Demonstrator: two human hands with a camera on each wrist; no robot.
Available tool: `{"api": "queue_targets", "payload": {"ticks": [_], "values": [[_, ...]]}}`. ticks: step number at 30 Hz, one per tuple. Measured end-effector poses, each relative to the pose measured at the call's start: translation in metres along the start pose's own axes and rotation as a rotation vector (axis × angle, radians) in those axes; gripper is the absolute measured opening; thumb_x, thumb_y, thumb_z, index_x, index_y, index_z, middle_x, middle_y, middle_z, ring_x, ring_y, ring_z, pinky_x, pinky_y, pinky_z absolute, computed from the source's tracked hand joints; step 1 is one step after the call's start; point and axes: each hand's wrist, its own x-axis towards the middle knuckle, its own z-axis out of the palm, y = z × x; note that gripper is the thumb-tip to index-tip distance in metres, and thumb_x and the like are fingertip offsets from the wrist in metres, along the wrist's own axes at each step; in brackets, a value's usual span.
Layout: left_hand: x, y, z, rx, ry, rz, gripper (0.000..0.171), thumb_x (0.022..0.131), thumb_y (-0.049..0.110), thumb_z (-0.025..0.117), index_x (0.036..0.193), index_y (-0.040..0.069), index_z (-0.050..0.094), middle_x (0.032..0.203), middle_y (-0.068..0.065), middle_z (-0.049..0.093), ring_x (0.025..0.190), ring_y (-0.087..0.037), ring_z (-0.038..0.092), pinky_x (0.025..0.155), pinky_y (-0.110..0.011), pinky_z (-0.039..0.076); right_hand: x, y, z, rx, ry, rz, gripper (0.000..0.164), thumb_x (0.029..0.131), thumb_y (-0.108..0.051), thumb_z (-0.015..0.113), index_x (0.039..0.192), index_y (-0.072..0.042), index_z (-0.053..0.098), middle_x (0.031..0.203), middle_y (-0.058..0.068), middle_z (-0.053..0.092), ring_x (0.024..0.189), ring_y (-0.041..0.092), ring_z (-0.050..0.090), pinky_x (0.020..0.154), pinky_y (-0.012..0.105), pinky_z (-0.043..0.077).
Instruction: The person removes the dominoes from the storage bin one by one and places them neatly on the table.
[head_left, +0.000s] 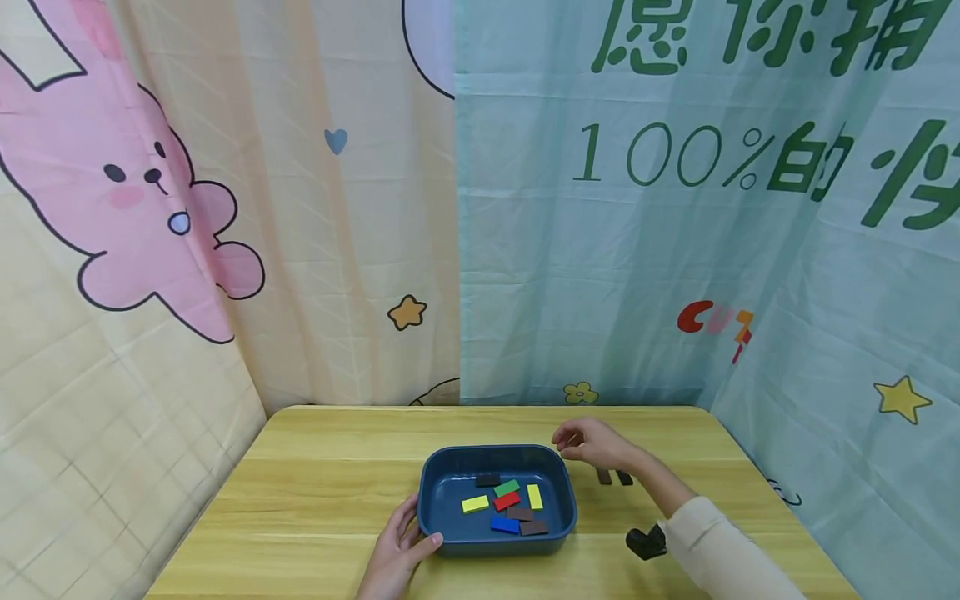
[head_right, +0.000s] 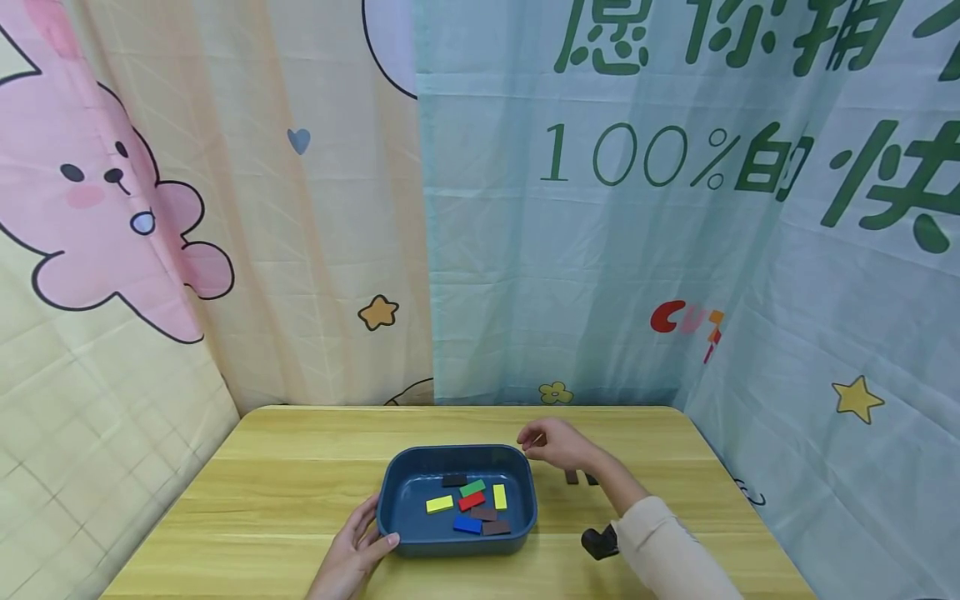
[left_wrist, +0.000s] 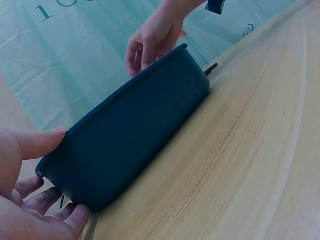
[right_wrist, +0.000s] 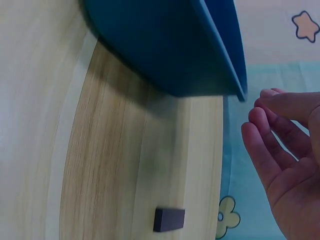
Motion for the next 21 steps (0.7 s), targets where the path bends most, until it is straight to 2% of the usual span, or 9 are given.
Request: {"api": "queue_targets", "payload": {"ticks": [2, 8, 15, 21], "values": [[0.000, 0.000, 0.000, -0.002, -0.003, 0.007, 0.084, 0.092, -0.004, 0.073, 0.156, -0.015, 0.019, 0.159, -0.041, 0.019, 0.143, -0.057, 0.028, 0.106, -0.048, 0.049, 0.004, -0.005, 0.003, -0.007, -0.013, -0.026, 0.013, 0.096, 0.000, 0.070, 0.109, 0.002, 0.071, 0.097, 0.006, 0.070, 0.088, 0.018, 0.067, 0.076, 0.029, 0.058], [-0.001, 0.002, 0.002, 0.004, 0.011, -0.010, 0.085, 0.092, -0.002, 0.074, 0.156, -0.014, 0.020, 0.159, -0.041, 0.019, 0.143, -0.057, 0.029, 0.106, -0.049, 0.049, 0.014, -0.016, 0.011, -0.034, -0.038, -0.075, 0.015, 0.096, 0.003, 0.068, 0.111, 0.005, 0.070, 0.102, 0.015, 0.071, 0.089, 0.016, 0.067, 0.079, 0.029, 0.059], [-0.001, 0.002, 0.001, 0.010, 0.013, -0.013, 0.085, 0.092, -0.002, 0.074, 0.156, -0.014, 0.020, 0.159, -0.041, 0.019, 0.143, -0.057, 0.029, 0.106, -0.049, 0.049, 0.027, -0.024, 0.024, -0.038, -0.067, -0.103, 0.015, 0.096, 0.000, 0.070, 0.111, 0.002, 0.071, 0.101, 0.008, 0.071, 0.090, 0.016, 0.067, 0.085, 0.033, 0.060], [-0.001, 0.001, 0.000, 0.033, 0.015, 0.012, 0.084, 0.092, -0.002, 0.073, 0.155, -0.016, 0.020, 0.158, -0.042, 0.020, 0.142, -0.058, 0.031, 0.106, -0.049, 0.049, 0.038, -0.031, 0.043, -0.027, -0.088, -0.122, 0.014, 0.096, 0.001, 0.070, 0.110, 0.004, 0.072, 0.100, 0.009, 0.072, 0.088, 0.013, 0.069, 0.081, 0.029, 0.059]]}}
